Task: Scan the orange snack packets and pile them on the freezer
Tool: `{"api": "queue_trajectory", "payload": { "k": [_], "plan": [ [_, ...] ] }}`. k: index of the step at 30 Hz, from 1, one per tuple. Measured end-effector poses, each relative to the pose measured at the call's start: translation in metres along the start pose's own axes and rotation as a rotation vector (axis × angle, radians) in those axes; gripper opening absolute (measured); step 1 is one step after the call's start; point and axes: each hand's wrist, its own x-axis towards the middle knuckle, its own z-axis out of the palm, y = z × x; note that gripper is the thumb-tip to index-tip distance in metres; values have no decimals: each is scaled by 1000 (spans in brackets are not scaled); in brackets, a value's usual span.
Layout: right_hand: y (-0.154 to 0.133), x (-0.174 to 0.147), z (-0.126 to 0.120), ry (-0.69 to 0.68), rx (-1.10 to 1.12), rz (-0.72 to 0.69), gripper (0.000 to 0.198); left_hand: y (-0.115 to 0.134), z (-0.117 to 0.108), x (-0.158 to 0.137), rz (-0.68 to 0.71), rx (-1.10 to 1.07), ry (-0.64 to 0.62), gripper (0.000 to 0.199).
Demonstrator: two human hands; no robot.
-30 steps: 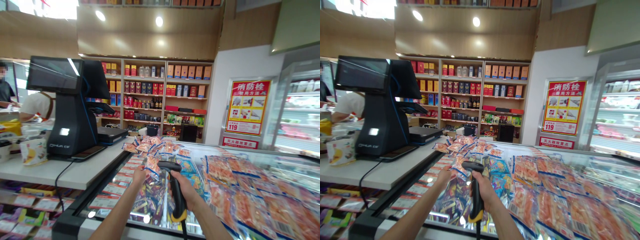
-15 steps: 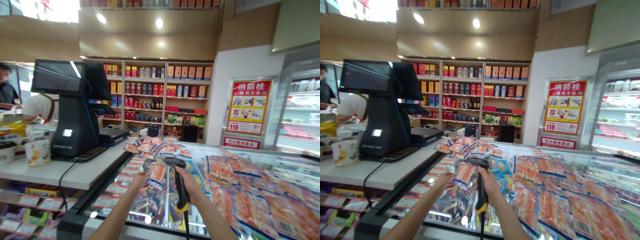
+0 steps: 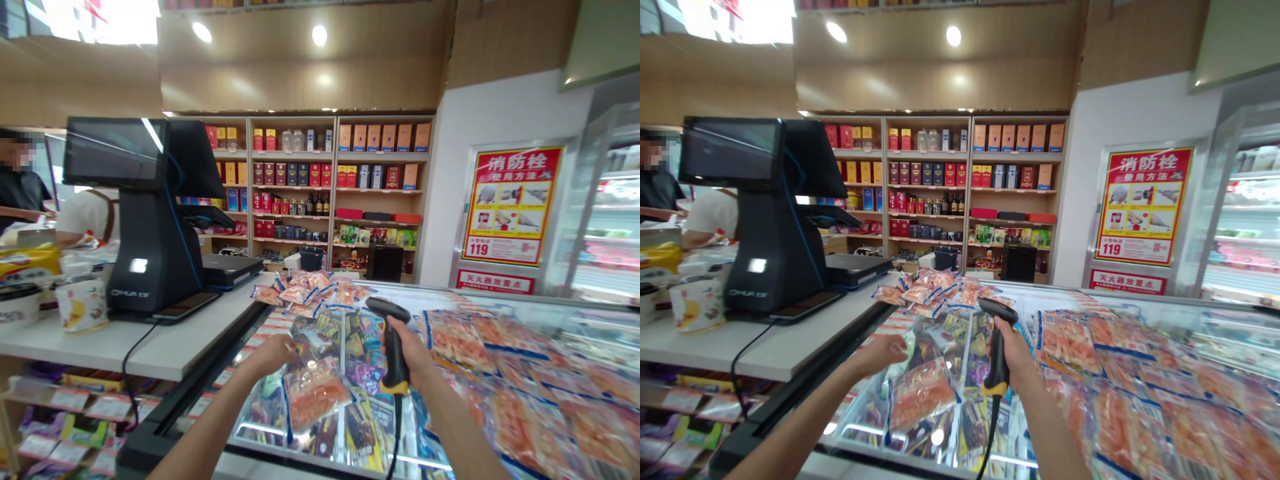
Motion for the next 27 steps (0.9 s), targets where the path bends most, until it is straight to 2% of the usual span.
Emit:
{"api": "queue_trajectory", "payload": {
  "k": [3,9,13,19,27],
  "plan": [
    [5,10,3,10,13,12,29,5,9,27,-68,-95,82,21],
    [16,21,2,28,55,41,27,17,38,83,-256,-409,102,30],
    [17,18,3,2,27,24,30,18,53,107,-354,-559,86,32],
    [18,12,4,-27,16,38,32,17,61,121,-429,-629,43,27],
    [19,9,4,-26,43,15,29,18,60,113,-417,-609,-16,30]
  ]
}}
